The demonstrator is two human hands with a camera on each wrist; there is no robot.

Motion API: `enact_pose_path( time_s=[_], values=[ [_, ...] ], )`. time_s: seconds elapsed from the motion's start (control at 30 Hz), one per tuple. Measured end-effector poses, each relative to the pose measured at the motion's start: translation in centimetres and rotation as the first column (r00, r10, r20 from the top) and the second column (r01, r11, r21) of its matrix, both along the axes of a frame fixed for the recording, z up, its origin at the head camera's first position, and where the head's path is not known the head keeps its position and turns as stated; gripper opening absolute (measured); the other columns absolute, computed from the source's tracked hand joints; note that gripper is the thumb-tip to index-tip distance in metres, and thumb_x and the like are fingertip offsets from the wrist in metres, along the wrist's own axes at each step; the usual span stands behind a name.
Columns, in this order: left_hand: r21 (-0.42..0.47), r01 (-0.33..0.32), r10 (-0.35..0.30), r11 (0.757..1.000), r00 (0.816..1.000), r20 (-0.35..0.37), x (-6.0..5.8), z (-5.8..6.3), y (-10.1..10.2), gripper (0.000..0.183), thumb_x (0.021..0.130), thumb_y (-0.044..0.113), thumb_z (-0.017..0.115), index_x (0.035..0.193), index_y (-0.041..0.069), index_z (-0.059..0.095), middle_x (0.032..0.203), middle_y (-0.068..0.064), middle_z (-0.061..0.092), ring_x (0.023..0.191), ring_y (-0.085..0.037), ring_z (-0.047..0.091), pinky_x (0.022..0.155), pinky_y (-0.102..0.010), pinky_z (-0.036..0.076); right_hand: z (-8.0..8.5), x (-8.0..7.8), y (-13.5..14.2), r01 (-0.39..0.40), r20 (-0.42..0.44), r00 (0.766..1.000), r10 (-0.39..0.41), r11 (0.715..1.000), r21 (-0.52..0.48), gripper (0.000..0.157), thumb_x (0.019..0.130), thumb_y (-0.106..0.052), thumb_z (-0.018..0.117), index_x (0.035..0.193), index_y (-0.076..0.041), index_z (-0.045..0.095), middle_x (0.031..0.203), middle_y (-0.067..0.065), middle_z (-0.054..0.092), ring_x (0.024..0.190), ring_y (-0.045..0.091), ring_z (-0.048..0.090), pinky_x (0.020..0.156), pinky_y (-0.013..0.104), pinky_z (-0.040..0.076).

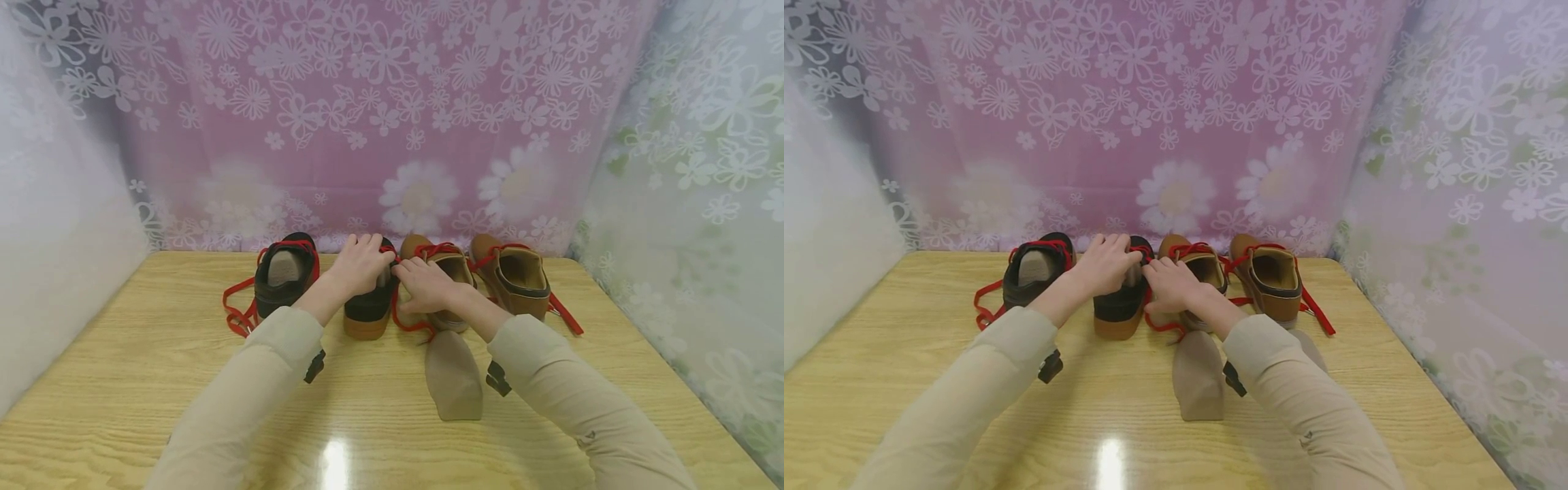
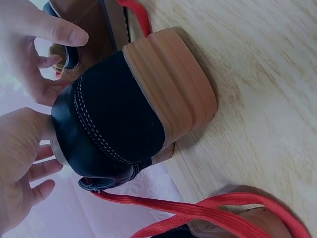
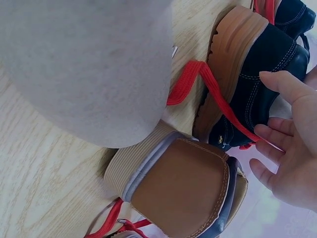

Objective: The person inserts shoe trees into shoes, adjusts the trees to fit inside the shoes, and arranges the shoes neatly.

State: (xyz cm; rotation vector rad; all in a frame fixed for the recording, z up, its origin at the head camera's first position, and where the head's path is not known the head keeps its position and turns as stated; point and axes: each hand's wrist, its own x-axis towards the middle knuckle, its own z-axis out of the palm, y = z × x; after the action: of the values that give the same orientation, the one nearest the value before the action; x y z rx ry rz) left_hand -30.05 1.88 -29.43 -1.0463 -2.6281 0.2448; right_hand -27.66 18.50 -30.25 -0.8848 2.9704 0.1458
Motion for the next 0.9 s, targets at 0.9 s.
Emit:
enact_pose_path(
  time_s=[0.9],
  values=[
    [-0.012, 0.009, -0.009, 1.000, 0.999, 0.049, -0.76, 0.06, 0.57, 0.032, 0.089, 0.018, 0.062, 0.121, 0.019, 0.060, 0.114, -0.013, 0.049, 0.105, -0.030, 0.049, 0.087, -0.044, 0.037, -0.11, -0.22, 0.08, -0.008, -0.008, 1.000, 0.008, 1.000, -0.001, 0.062, 0.080, -0.031, 0.068, 0.130, -0.002, 0.043, 0.126, 0.012, 0.046, 0.119, 0.029, 0.038, 0.094, 0.048, 0.035]
  ],
)
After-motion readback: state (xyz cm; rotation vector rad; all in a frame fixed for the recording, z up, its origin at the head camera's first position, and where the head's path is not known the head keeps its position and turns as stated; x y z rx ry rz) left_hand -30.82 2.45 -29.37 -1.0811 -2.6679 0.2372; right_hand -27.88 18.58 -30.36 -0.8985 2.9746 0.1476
